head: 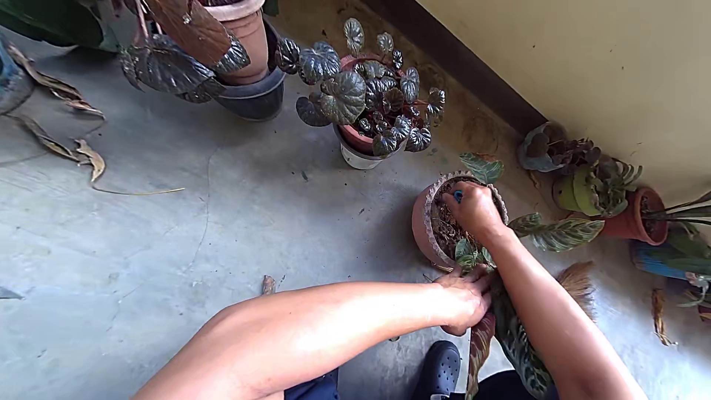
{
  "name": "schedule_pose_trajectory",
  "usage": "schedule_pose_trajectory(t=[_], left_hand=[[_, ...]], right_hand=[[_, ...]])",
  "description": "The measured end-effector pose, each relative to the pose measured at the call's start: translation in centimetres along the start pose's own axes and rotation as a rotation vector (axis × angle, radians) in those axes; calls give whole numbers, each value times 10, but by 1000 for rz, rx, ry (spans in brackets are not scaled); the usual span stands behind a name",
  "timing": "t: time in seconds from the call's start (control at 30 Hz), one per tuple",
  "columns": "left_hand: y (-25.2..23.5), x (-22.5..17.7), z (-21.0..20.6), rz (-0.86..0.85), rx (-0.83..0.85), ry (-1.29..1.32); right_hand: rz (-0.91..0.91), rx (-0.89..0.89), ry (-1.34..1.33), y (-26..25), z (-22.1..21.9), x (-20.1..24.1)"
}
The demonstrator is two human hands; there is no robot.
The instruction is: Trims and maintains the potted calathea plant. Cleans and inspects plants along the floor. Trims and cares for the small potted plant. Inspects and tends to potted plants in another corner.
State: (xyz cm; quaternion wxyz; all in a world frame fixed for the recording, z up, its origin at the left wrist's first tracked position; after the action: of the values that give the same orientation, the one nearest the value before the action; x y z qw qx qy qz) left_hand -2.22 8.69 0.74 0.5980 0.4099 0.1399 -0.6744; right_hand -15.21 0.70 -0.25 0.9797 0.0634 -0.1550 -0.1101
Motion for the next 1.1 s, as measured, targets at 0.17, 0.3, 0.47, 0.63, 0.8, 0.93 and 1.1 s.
schedule_pose_trajectory(t=[0.17, 0.3, 0.47, 0.63, 0.8, 0.93, 1.1], left_hand=[[8, 5, 0, 12, 4, 6], [8, 0, 0, 23, 33, -25], [12, -2, 2, 48, 16, -5], [9, -6, -3, 67, 72, -56], [9, -10, -8, 46, 39, -32], [10, -10, -8, 43, 49, -36], [3, -13, -11, 39, 69, -64]], right_hand=[[1, -96, -54, 13, -7, 10], [3, -83, -60, 9, -17, 2], [41, -140, 3, 35, 11, 16], [41, -110, -46, 29, -29, 9], [64, -107, 1, 38, 4, 7], [99, -82, 0, 57, -6, 18], [144, -41, -21, 46, -32, -1]])
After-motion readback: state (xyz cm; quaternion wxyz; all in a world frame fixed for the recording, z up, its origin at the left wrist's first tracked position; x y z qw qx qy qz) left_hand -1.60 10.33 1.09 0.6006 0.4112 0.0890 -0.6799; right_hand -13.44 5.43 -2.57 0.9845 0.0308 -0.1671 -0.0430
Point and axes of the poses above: each hand's wrist, its own y-axis away from the middle knuckle, its own z-axis out of the back of the hand, x = y × z, the point moved 3 cm from there along -y, towards the middle knuckle, and after that the axes turned 4 degrees about z, right-handed, at the moved point
